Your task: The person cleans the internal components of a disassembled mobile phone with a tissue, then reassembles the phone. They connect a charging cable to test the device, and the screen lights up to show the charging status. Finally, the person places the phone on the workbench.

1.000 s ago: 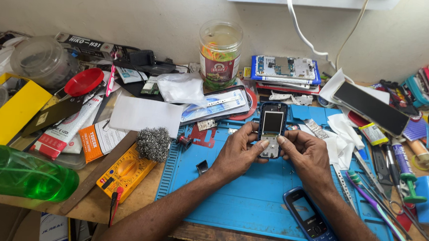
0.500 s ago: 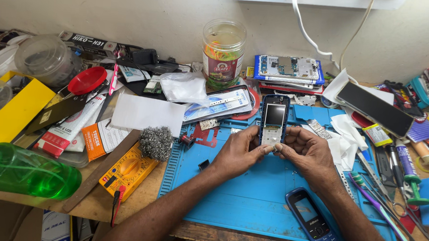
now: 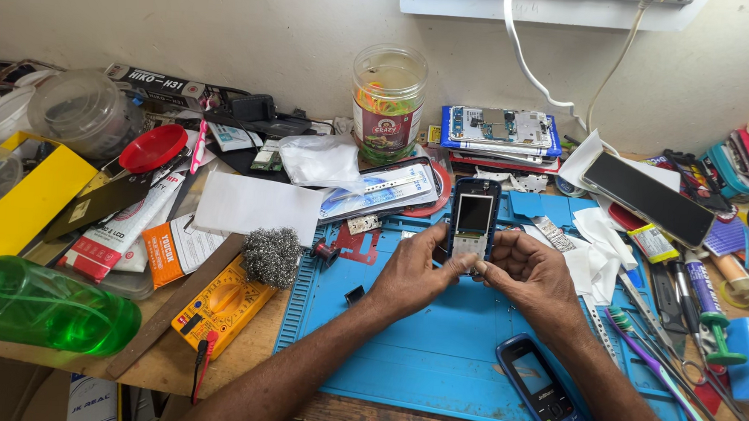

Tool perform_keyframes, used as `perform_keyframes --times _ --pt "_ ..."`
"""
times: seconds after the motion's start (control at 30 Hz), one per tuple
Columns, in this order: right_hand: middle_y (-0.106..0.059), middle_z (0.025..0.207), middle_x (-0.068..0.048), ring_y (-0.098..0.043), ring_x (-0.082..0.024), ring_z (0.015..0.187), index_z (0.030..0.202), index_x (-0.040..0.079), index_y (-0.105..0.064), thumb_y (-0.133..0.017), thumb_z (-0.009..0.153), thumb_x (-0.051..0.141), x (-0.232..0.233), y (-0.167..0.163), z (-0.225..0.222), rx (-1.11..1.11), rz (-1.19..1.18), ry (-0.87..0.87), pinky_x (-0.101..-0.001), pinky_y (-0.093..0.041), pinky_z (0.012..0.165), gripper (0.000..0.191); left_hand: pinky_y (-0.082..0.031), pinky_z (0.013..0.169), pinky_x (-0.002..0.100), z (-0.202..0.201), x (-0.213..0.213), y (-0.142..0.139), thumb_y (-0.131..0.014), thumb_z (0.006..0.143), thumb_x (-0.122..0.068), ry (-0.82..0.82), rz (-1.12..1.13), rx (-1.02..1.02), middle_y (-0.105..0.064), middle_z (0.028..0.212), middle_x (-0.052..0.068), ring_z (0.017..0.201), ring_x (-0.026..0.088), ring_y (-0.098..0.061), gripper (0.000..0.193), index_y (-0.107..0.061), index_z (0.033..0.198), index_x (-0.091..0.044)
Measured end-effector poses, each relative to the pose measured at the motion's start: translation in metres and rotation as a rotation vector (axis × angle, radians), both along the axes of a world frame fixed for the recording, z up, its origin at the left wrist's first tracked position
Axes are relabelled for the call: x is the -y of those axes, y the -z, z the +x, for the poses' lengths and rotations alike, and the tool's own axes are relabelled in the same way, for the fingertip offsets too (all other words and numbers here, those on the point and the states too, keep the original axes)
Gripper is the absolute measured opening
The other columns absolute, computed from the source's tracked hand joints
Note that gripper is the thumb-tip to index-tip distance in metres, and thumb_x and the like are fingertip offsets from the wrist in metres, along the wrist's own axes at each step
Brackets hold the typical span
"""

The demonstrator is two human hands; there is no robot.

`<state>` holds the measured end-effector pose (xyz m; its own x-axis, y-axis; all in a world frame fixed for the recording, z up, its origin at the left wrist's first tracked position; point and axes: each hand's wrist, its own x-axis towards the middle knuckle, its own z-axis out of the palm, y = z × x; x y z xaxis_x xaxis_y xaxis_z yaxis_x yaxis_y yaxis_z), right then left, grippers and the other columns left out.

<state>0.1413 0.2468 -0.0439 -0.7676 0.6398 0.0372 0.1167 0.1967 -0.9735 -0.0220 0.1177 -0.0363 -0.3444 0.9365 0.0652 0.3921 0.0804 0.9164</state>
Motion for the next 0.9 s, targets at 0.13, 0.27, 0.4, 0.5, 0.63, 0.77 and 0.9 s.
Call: perform_keyframes --times 0.13,0.27,0.4,0.5,0.63,0.77,0.9 --pt "-0.078 0.094 -0.013 -0.076 -0.015 0.082 0.117 -0.001 -0.067 -0.072 0.087 0.006 0.003 0.003 0.0 0.008 0.067 0.048 -0.0279 -0.064 0.072 0.031 -0.061 0.065 0.03 0.0 -0.001 0.003 -0.067 0.097 -0.03 -0.022 0.13 0.063 -0.075 0.089 0.009 0.078 0.012 -0.072 0.033 -0.068 0.116 -0.003" --pt "-0.08 0.085 -0.014 -0.077 -0.017 0.071 0.111 -0.002 -0.071 -0.07 0.089 0.008 0.001 0.006 0.001 0.047 0.155 0.099 -0.0295 -0.064 0.065 0.024 -0.058 0.059 0.031 0.002 0.0 0.006 -0.069 0.096 -0.029 -0.038 0.135 0.016 -0.075 0.083 0.01 0.071 0.013 -0.071 0.03 -0.071 0.108 -0.002" --pt "-0.08 0.084 -0.013 -0.078 -0.016 0.069 0.108 -0.002 -0.071 -0.071 0.088 0.008 0.0 0.008 0.001 0.064 0.202 0.105 -0.0289 -0.065 0.062 0.023 -0.057 0.054 0.031 0.003 -0.001 0.004 -0.069 0.096 -0.029 -0.039 0.072 0.032 -0.074 0.079 0.009 0.065 0.012 -0.07 0.03 -0.07 0.107 -0.002" --pt "-0.08 0.083 -0.014 -0.078 -0.016 0.069 0.108 -0.002 -0.071 -0.071 0.088 0.009 0.0 0.009 0.001 0.077 0.198 0.107 -0.0282 -0.066 0.062 0.023 -0.057 0.055 0.03 0.004 -0.001 0.003 -0.069 0.095 -0.027 -0.032 0.1 0.01 -0.074 0.079 0.009 0.066 0.011 -0.07 0.03 -0.07 0.109 -0.001" --pt "-0.08 0.083 -0.015 -0.077 -0.017 0.069 0.108 -0.003 -0.071 -0.071 0.088 0.008 0.0 0.01 0.002 0.067 0.187 0.101 -0.0282 -0.065 0.062 0.023 -0.057 0.056 0.029 0.004 0.0 0.004 -0.069 0.095 -0.025 -0.021 0.125 0.034 -0.075 0.08 0.009 0.067 0.011 -0.07 0.029 -0.07 0.112 -0.001" --pt "-0.079 0.082 -0.014 -0.077 -0.016 0.069 0.108 -0.003 -0.071 -0.07 0.089 0.008 0.0 0.011 0.002 0.062 0.18 0.09 -0.0279 -0.065 0.061 0.022 -0.058 0.056 0.03 0.004 0.0 0.007 -0.068 0.096 -0.026 -0.021 0.106 0.06 -0.075 0.082 0.008 0.068 0.012 -0.071 0.029 -0.069 0.113 -0.002" --pt "-0.078 0.083 -0.014 -0.075 -0.017 0.071 0.105 -0.005 -0.07 -0.07 0.09 0.006 0.001 0.01 0.0 -0.033 0.127 0.075 -0.0277 -0.061 0.063 0.019 -0.057 0.064 0.031 0.004 0.001 0.007 -0.071 0.095 -0.023 -0.033 0.17 0.055 -0.077 0.087 0.009 0.074 0.013 -0.071 0.029 -0.071 0.111 0.001"
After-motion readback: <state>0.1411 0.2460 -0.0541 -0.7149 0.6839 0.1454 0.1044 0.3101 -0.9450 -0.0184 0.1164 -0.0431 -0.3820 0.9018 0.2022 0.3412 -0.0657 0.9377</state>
